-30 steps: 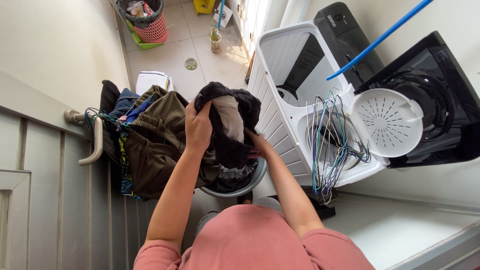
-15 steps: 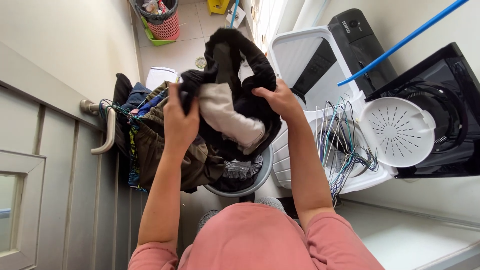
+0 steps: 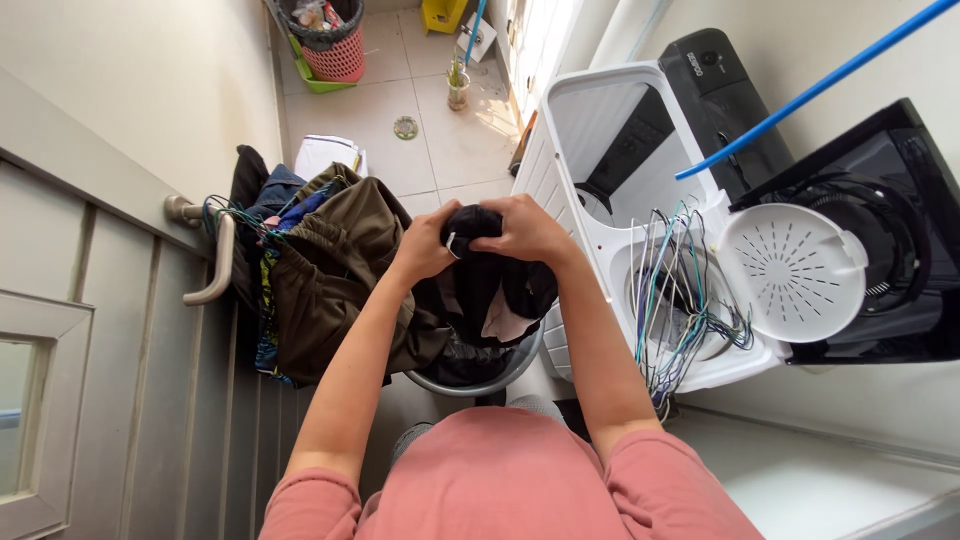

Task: Hanging washed clothes on hangers in a laundry area.

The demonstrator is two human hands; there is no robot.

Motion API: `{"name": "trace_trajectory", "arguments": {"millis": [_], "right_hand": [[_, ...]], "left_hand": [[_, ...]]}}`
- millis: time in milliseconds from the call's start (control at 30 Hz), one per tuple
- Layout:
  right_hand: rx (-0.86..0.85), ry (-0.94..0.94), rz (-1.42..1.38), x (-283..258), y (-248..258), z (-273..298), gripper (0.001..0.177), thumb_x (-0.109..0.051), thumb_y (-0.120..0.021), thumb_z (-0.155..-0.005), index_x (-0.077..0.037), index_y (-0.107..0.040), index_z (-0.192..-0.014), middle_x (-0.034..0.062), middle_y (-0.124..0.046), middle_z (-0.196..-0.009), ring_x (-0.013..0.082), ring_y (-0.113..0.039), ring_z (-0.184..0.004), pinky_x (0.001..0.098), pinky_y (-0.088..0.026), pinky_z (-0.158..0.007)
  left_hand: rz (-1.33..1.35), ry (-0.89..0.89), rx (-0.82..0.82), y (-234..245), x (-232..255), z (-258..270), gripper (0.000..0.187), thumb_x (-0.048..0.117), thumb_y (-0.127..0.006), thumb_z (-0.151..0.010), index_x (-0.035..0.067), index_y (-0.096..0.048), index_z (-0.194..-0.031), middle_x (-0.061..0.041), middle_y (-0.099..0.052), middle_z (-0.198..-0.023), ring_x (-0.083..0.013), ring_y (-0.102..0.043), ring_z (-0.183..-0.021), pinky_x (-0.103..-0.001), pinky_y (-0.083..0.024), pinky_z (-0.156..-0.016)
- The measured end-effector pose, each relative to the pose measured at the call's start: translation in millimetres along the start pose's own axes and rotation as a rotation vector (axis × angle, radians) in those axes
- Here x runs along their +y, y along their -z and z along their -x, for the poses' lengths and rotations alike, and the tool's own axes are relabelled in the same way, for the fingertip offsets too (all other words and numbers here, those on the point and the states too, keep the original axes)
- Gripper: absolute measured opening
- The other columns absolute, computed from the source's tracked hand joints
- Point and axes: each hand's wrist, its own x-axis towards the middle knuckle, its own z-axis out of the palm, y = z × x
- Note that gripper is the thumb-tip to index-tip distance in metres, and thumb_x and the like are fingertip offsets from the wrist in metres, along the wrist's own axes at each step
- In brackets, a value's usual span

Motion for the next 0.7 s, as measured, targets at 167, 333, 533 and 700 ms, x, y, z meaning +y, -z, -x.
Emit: {"name": "trace_trajectory", "arguments": {"millis": [167,333,533,700], "right_hand": [[0.327,0.124,-0.271,78.4,-52.9,13.3,0.111,-0.030,-0.099,-0.059,-0.004,-0.039,-0.148,0.0235,-0.057,-0.133,0.0386,-0.056,-0.124,0.0424,-0.045,-0.104],[0.253,0.065,-0.397,116.0,-89.7,7.0,0.134,-0.018,-0.103,-0.058,-0.005,-0.014,-0.158,0.0217,-0.041,-0.151,0.0350,-0.036,-0.142,0.0407,-0.030,-0.113],[0.254,0.049,-0.543,84.1,-44.3,5.1,0.057,-0.009,-0.092,-0.079,-0.001,-0.068,-0.130,0.0129,-0.076,-0.117,0.0205,-0.069,-0.108,0.0353,-0.059,-0.099],[0.703,0.470,-0.307,2.5,35.0,35.7,0.090,-0.006,-0.090,-0.074,0.003,-0.040,-0.149,0.0093,-0.069,-0.123,0.0188,-0.069,-0.112,0.0339,-0.053,-0.100]], "left_hand": [[0.216,0.046,0.157,-20.2,1.0,-5.8,0.046,0.007,-0.077,-0.074,0.002,-0.063,-0.118,-0.015,-0.073,-0.093,-0.0306,-0.072,-0.086,-0.035,-0.056,-0.079],[0.474,0.003,0.263,-24.2,22.9,-16.6,0.052,-0.002,-0.074,-0.071,-0.004,-0.059,-0.121,-0.008,-0.072,-0.101,-0.0152,-0.067,-0.095,-0.030,-0.055,-0.085],[0.786,-0.089,0.336,13.4,92.9,-5.0,0.043,-0.008,-0.075,-0.084,-0.003,-0.058,-0.123,-0.005,-0.067,-0.106,-0.0102,-0.065,-0.102,-0.027,-0.055,-0.093],[0.628,-0.226,0.522,69.8,184.1,25.8,0.056,0.005,-0.082,-0.081,0.003,-0.048,-0.127,0.000,-0.066,-0.103,-0.0097,-0.066,-0.097,-0.026,-0.055,-0.088]]}}
